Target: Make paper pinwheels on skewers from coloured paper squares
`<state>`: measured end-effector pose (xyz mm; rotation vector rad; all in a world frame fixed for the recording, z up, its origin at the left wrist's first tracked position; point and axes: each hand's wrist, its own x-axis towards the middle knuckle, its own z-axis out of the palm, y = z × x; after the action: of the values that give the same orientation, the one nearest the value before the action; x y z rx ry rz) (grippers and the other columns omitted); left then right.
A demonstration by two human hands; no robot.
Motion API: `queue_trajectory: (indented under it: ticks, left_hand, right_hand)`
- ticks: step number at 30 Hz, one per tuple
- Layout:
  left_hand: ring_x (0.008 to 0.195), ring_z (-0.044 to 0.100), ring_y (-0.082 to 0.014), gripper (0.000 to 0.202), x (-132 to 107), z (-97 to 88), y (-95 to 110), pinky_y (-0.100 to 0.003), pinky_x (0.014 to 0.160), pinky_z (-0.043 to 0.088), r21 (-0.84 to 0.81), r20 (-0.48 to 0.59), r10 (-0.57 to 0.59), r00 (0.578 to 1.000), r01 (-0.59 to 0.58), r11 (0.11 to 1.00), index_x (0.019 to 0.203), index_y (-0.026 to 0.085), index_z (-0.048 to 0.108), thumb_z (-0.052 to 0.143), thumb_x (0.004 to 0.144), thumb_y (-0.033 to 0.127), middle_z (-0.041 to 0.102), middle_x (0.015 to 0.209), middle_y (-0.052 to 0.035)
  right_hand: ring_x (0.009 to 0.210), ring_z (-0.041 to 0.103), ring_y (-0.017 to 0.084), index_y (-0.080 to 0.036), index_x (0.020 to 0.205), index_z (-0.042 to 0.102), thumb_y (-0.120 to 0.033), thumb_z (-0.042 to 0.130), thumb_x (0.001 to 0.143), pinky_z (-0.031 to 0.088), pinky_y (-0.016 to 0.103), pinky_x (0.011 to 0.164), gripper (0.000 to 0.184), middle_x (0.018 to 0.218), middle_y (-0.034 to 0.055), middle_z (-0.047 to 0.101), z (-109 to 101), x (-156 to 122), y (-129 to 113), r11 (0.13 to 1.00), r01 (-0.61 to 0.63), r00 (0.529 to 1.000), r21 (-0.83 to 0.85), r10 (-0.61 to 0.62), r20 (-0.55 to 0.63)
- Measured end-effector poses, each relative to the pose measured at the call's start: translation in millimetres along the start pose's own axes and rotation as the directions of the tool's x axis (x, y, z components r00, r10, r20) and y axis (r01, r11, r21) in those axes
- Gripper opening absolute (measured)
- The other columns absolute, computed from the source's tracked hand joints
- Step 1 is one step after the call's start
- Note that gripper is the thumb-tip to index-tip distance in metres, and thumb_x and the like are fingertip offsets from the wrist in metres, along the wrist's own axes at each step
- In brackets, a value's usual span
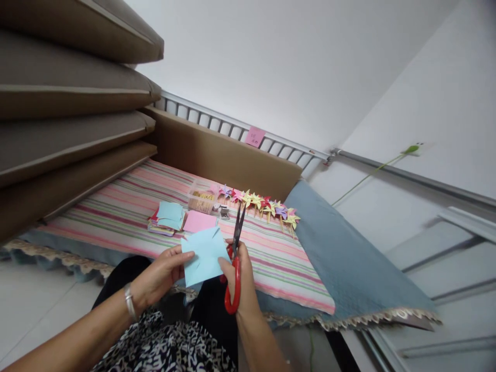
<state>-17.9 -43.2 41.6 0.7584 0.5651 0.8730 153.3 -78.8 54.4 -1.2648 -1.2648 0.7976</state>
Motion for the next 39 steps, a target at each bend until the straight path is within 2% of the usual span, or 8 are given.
queue_trajectory:
  ticks: [4,10,13,17,22,27,33,39]
  left_hand:
    - [0.074,0.066,-0.0219,0.039,2.4,7.5,-12.2,-0.031,0.075,0.05,-0.015,-0.09,0.009,0.996,-0.01,1.0,0.1,0.012,0.067,0.074,0.066,0.03,0.072,0.09,-0.0128]
    - [0.074,0.066,-0.0248,0.042,4.3,-1.4,-2.0,-0.033,0.073,0.05,0.136,-0.214,0.09,0.973,-0.061,0.989,0.1,0.011,0.066,0.074,0.064,0.031,0.073,0.085,-0.011]
    - [0.071,0.065,-0.0236,0.04,2.4,-10.1,9.6,-0.031,0.068,0.049,0.252,-0.247,0.124,0.961,-0.06,0.966,0.094,0.009,0.067,0.074,0.062,0.03,0.073,0.081,-0.0106]
    - [0.064,0.063,-0.0207,0.035,0.1,-15.9,22.8,-0.028,0.061,0.047,0.359,-0.282,0.139,0.949,-0.031,0.933,0.084,0.008,0.068,0.076,0.058,0.03,0.072,0.076,-0.0096]
    - [0.062,0.062,-0.0199,0.037,-1.3,-14.0,31.1,-0.028,0.061,0.046,0.347,-0.26,0.107,0.96,-0.011,0.938,0.083,0.009,0.068,0.078,0.054,0.031,0.072,0.074,-0.0084]
    - [0.062,0.062,-0.0201,0.035,-2.8,-14.2,34.4,-0.028,0.061,0.046,0.353,-0.207,0.069,0.976,0.009,0.935,0.083,0.008,0.067,0.076,0.056,0.03,0.071,0.075,-0.0095]
    - [0.063,0.062,-0.0204,0.036,-2.3,-17.5,32.6,-0.029,0.062,0.046,0.342,-0.194,0.052,0.98,0.018,0.94,0.087,0.008,0.066,0.075,0.059,0.029,0.072,0.078,-0.0102]
    - [0.064,0.062,-0.0191,0.033,-1.3,-14.8,32.9,-0.027,0.062,0.046,0.341,-0.175,0.036,0.984,0.027,0.94,0.084,0.008,0.067,0.075,0.059,0.028,0.072,0.077,-0.0098]
  right_hand:
    - [0.087,0.058,0.018,-0.021,0.108,0.045,-0.019,0.055,0.074,0.046,0.027,0.074,0.036,0.099,0.0034,0.058,16.1,-6.1,8.2,1.0,0.018,0.996,0.017,-0.017,-0.086]
    - [0.081,0.058,0.015,-0.022,0.111,0.047,-0.024,0.057,0.076,0.046,0.026,0.077,0.036,0.09,0.0007,0.058,21.3,-13.4,12.3,0.999,0.003,1.0,0.038,-0.004,0.011]
    - [0.071,0.057,0.014,-0.019,0.111,0.049,-0.033,0.06,0.077,0.047,0.025,0.071,0.038,0.079,-0.0007,0.056,9.6,-21.9,18.2,0.997,-0.077,0.991,0.006,0.076,0.113]
    - [0.054,0.052,0.011,-0.018,0.109,0.054,-0.046,0.058,0.078,0.043,0.022,0.053,0.042,0.068,-0.001,0.056,-10.0,-44.3,23.2,0.973,-0.164,0.946,-0.161,0.202,0.255]
    - [0.045,0.042,0.008,-0.019,0.098,0.061,-0.041,0.058,0.079,0.033,0.019,0.043,0.03,0.059,-0.0038,0.049,-21.6,-69.0,12.5,0.926,-0.174,0.888,-0.336,0.295,0.352]
    - [0.046,0.036,0.007,-0.018,0.09,0.063,-0.031,0.056,0.079,0.027,0.02,0.044,0.018,0.052,-0.006,0.041,-20.8,-70.3,-2.5,0.898,-0.195,0.885,-0.394,0.334,0.324]
    - [0.053,0.037,0.008,-0.018,0.09,0.064,-0.029,0.056,0.08,0.028,0.02,0.049,0.018,0.057,-0.0052,0.043,-23.6,-68.0,-14.7,0.89,-0.156,0.848,-0.429,0.343,0.403]
    - [0.055,0.039,0.009,-0.02,0.089,0.065,-0.03,0.058,0.078,0.03,0.02,0.051,0.016,0.06,-0.0046,0.045,-25.3,-68.0,-5.2,0.881,-0.177,0.848,-0.44,0.363,0.386]
